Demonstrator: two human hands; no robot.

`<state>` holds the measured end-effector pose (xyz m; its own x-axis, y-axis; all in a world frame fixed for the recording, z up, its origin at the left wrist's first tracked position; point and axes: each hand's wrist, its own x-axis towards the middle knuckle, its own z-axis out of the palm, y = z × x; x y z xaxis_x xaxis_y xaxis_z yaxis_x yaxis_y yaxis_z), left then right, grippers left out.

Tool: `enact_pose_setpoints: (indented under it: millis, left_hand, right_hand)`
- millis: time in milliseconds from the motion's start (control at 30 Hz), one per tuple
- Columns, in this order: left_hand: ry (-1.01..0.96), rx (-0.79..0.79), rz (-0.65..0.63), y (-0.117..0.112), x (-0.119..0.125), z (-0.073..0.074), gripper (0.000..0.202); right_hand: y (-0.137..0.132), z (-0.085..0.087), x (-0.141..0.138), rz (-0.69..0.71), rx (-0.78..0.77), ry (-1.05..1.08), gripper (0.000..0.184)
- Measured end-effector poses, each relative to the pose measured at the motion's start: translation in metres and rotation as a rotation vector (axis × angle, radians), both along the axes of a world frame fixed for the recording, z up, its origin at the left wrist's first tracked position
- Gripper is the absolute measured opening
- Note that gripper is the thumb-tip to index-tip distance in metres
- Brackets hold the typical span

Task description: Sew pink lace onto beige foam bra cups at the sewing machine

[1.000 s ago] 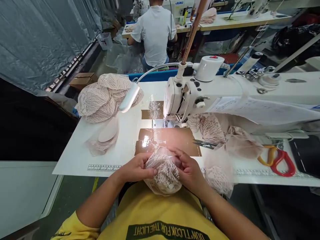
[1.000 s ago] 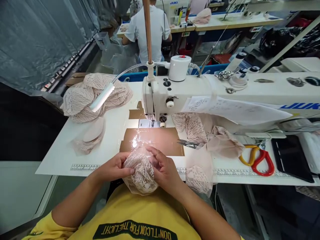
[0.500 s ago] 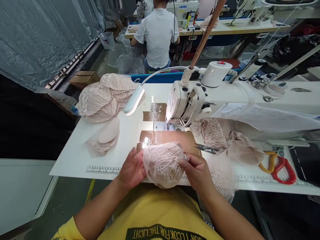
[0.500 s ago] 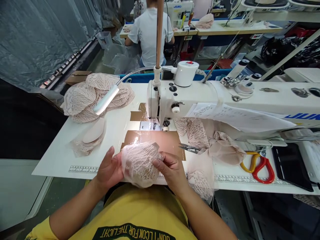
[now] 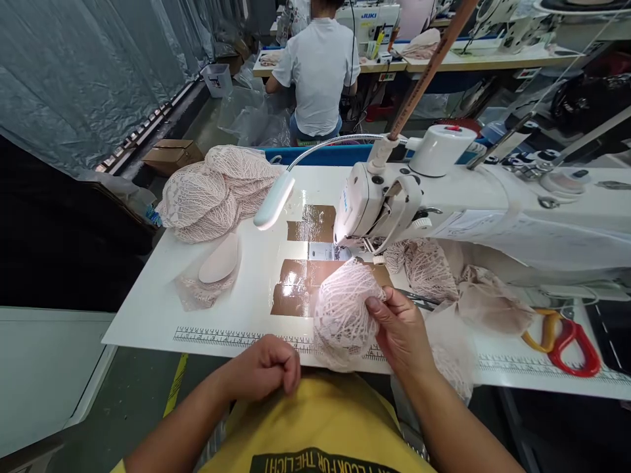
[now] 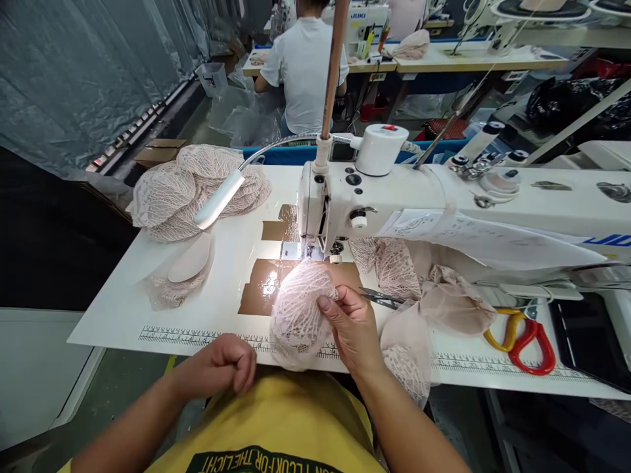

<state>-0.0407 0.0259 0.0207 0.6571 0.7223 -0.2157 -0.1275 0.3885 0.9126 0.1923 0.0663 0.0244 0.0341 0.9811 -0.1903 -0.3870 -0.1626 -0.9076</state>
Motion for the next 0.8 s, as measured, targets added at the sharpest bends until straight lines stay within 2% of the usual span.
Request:
enact_pose_setpoints:
  millis: [33,67,133,167,200,233,333,400,567,700,800]
  left_hand:
    - [0.054,0.123,-0.003,0.003,-0.009,0.007,0.012]
    - [0.104,0.235,0.067,0.007,-0.016,0.015,0.005]
    - [0.251,0.426,0.232,0.014,-0.021,0.030,0.042]
    - [0.333,0.489,0.272,0.018,-0.020,0.035,0.061]
    - [0.395,0.523,0.266,0.021,-0.017,0.039,0.071]
    - [0.431,0.529,0.228,0.023,-0.013,0.040,0.071]
    - [0.433,0.493,0.081,0.025,-0.002,0.037,0.032]
    - [0.452,0.512,0.038,0.022,0.002,0.033,0.018]
    - [0.454,0.586,0.011,0.020,-0.001,0.035,0.019]
    - [0.476,0.611,0.063,0.024,-0.002,0.039,0.027]
    - [0.536,0.650,0.085,0.026,-0.001,0.039,0.026]
  right_hand:
    - [0.000,0.002,0.002,0.099,0.015,-0.060,0.022]
    - [-0.001,0.005,0.002,0.223,0.042,-0.137,0.020]
    - [-0.003,0.011,-0.002,0.451,0.131,-0.301,0.016]
    - [-0.005,0.013,-0.006,0.529,0.183,-0.373,0.014]
    - [-0.006,0.016,-0.009,0.575,0.233,-0.437,0.012]
    - [-0.008,0.018,-0.013,0.598,0.269,-0.491,0.012]
    - [-0.010,0.021,-0.019,0.568,0.334,-0.590,0.015]
    - [-0.010,0.021,-0.021,0.508,0.376,-0.597,0.017]
    - [-0.008,0.017,-0.025,0.387,0.393,-0.571,0.016]
    - [-0.009,0.015,-0.030,0.356,0.367,-0.549,0.017]
    - [-0.010,0.016,-0.032,0.349,0.354,-0.560,0.017]
